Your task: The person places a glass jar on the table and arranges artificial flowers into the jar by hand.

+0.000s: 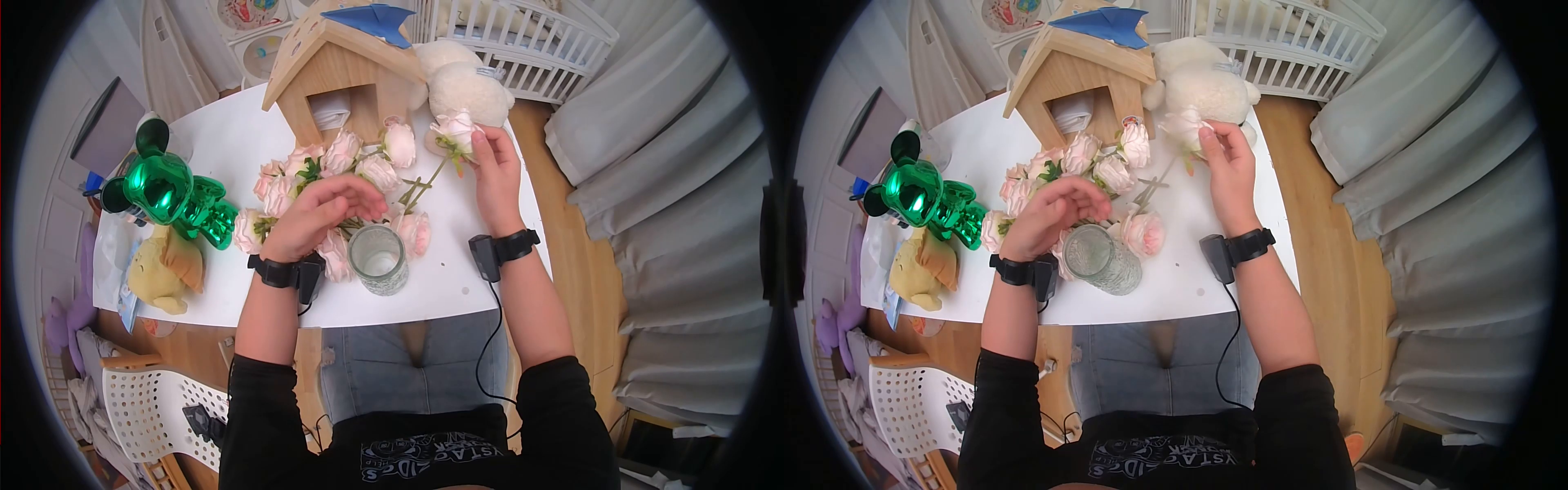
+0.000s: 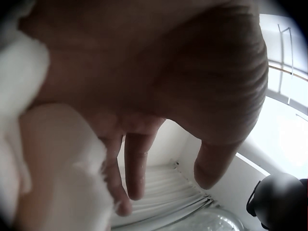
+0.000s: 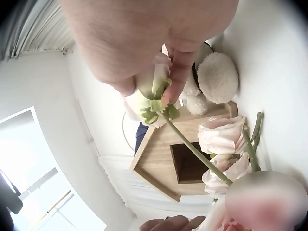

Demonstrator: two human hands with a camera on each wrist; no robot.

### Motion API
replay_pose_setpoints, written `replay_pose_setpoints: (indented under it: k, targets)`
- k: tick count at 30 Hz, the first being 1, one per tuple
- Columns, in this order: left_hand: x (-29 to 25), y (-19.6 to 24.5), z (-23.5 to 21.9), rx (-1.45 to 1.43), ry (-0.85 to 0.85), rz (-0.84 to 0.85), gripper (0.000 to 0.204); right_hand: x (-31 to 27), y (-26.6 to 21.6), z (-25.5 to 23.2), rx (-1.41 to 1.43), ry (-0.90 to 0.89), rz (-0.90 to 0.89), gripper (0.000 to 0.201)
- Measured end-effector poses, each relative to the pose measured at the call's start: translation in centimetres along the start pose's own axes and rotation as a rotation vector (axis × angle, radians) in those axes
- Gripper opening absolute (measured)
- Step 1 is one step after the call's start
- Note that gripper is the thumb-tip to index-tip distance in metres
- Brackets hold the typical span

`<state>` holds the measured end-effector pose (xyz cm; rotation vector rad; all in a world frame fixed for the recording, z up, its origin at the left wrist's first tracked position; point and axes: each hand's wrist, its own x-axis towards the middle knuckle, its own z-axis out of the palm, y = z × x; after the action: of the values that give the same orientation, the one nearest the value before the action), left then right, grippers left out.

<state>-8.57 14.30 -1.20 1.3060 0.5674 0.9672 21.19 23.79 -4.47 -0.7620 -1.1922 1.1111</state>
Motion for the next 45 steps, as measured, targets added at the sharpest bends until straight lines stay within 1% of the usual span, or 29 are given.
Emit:
replay_pose_setpoints:
  k: [4, 6, 9, 16, 19, 21, 22, 25, 27, 30, 34, 36, 40, 43, 45]
  targets:
    - [0.0, -0.4, -0.5, -0.019, 0.028, 0.010, 0.062, -0.2, -0.4, 0.0, 0.063, -0.016, 0.033, 0.025]
    - [0.0, -0.3, -0.4, -0.035, 0.042, 0.007, 0.061, -0.2, -0.8, 0.1, 0.189, -0.032, 0.032, 0.023]
    - [-0.1, -0.4, -0.4, -0.055, 0.045, -0.008, 0.060, -0.1, -0.9, 0.3, 0.262, -0.003, 0.012, 0.024]
    - [-0.2, -0.3, -0.3, -0.051, 0.031, -0.007, 0.060, -0.1, -0.4, 0.2, 0.261, -0.025, -0.005, 0.033]
    - [0.0, -0.3, -0.3, -0.046, 0.026, -0.011, 0.059, 0.0, -0.5, -0.1, 0.244, -0.009, -0.006, 0.036]
    - [-0.1, -0.3, -0.4, -0.041, 0.016, -0.006, 0.058, 0.0, -0.8, -0.1, 0.304, 0.059, 0.034, 0.035]
    - [-0.2, -0.3, -0.4, -0.042, 0.018, -0.006, 0.058, 0.1, -0.8, -0.3, 0.303, 0.058, 0.036, 0.035]
    - [-0.2, -0.2, -0.4, -0.030, 0.024, -0.010, 0.058, 0.4, -0.8, -0.8, 0.337, 0.082, 0.022, 0.033]
    - [-0.2, -0.2, -0.3, -0.028, 0.025, -0.014, 0.058, 0.5, -1.1, -0.9, 0.360, 0.122, -0.021, 0.030]
    - [-0.2, -0.4, -0.5, -0.029, 0.019, -0.010, 0.058, 0.6, -1.2, -1.1, 0.403, 0.137, -0.017, 0.031]
    - [-0.2, -0.3, -0.5, -0.014, 0.021, -0.013, 0.058, 0.7, -1.4, -1.2, 0.469, 0.131, 0.020, 0.031]
    - [-0.2, -0.2, -0.4, -0.025, 0.021, -0.020, 0.060, 0.7, -1.2, -1.6, 0.577, 0.101, 0.055, 0.032]
    - [0.0, -0.4, -0.2, -0.035, 0.017, 0.002, 0.062, 0.8, -0.9, -1.7, 0.642, 0.090, 0.095, 0.034]
    - [-0.1, -0.5, -0.3, -0.064, -0.021, 0.056, 0.063, 0.2, -2.2, -0.9, 0.611, 0.042, 0.083, 0.035]
    - [-0.2, -0.9, -0.8, -0.129, -0.099, 0.104, 0.053, 0.5, -3.0, -0.4, 0.612, 0.010, 0.034, 0.040]
